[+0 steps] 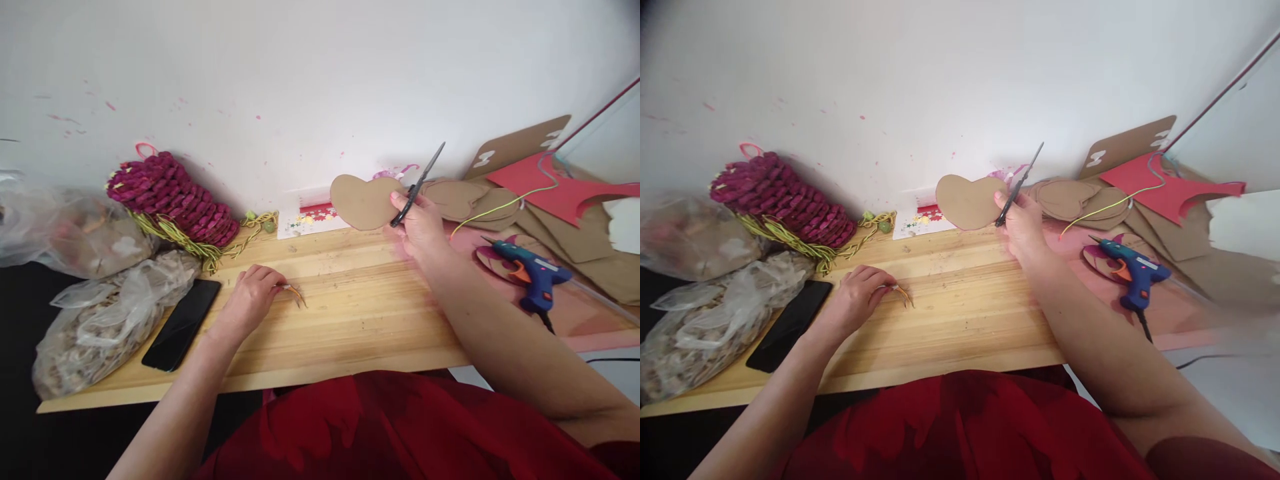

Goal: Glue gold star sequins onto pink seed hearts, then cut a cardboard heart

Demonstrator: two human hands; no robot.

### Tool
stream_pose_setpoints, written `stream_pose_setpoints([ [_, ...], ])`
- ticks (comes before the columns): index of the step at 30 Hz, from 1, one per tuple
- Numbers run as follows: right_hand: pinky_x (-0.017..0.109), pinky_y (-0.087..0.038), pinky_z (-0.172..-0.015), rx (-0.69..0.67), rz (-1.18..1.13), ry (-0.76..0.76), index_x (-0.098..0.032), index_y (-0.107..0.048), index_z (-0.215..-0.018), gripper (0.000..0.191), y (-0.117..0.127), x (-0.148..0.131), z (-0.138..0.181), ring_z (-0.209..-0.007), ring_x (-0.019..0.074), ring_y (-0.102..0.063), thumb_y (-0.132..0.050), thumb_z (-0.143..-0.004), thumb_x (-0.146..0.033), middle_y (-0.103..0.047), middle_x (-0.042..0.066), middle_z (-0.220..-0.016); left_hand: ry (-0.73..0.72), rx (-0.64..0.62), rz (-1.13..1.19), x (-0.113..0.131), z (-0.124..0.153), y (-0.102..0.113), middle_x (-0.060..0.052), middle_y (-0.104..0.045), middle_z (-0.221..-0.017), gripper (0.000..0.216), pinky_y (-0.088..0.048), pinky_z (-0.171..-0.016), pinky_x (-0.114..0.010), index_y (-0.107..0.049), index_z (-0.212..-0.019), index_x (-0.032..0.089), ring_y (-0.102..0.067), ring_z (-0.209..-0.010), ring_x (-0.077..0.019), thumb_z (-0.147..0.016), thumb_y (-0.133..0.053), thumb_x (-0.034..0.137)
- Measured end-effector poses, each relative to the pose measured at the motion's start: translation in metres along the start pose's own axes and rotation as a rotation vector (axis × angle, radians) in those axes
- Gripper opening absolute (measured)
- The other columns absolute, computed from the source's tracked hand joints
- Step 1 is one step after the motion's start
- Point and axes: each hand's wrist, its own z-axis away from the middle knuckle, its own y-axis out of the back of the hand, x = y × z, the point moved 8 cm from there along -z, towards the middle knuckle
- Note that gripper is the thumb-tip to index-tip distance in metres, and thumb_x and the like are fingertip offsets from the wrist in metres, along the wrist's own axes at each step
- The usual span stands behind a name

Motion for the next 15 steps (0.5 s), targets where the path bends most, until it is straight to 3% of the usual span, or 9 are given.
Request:
stream_pose_setpoints([
  [4,0.019,-0.024,-0.033,-0.001,0.014,-0.003,-0.021,-0.06,-0.071,0.026,0.0,0.001,0.0,-0.043,0.0078,-0.046,-0.083,-0.064,-0.029,-0.056,-0.007,-0.057,0.045,0.034,-0.084,-0.012,-0.001,0.002,-0.009,-0.072,-0.094,0.022,-0.048,-0.084,-0.041,-0.069,-0.096,0.02,-0.062,-0.093,-0.0259,-0.096,-0.047,0.026],
  [8,0.02,-0.024,-0.034,0.012,0.027,-0.003,-0.021,-0.059,-0.072,0.023,0.001,-0.001,-0.001,-0.042,0.0072,-0.044,-0.081,-0.067,-0.029,-0.055,-0.007,-0.058,0.09,0.12,-0.255,0.006,0.006,0.016,-0.014,-0.07,-0.116,0.034,-0.04,-0.099,-0.051,-0.062,-0.126,0.019,-0.06,-0.115,-0.0324,-0.098,-0.042,0.021],
  [9,0.02,-0.022,-0.033,0.015,0.029,-0.003,-0.021,-0.059,-0.072,0.023,0.002,-0.001,-0.001,-0.041,0.0068,-0.042,-0.08,-0.068,-0.029,-0.054,-0.007,-0.057,0.063,0.138,-0.251,0.022,0.008,0.017,-0.015,-0.067,-0.126,0.038,-0.035,-0.106,-0.052,-0.058,-0.132,0.018,-0.055,-0.126,-0.0333,-0.099,-0.04,0.02],
  [11,0.019,-0.019,-0.033,0.015,0.029,-0.002,-0.021,-0.058,-0.071,0.024,0.002,-0.001,-0.002,-0.041,0.0064,-0.04,-0.08,-0.068,-0.029,-0.052,-0.008,-0.056,-0.134,0.074,-0.16,0.07,0.009,0.006,-0.012,-0.059,-0.14,0.042,-0.024,-0.116,-0.051,-0.05,-0.141,0.018,-0.044,-0.139,-0.029,-0.102,-0.035,0.023],
  [15,0.019,-0.02,-0.033,-0.004,0.023,-0.002,-0.02,-0.06,-0.073,0.024,0.0,0.0,0.0,-0.042,0.0064,-0.042,-0.081,-0.065,-0.028,-0.054,-0.007,-0.058,-0.575,-0.192,0.05,0.168,0.014,-0.036,-0.005,-0.026,-0.163,0.063,-0.01,-0.123,-0.049,-0.019,-0.157,0.019,-0.013,-0.153,-0.0243,-0.102,-0.034,0.046],
])
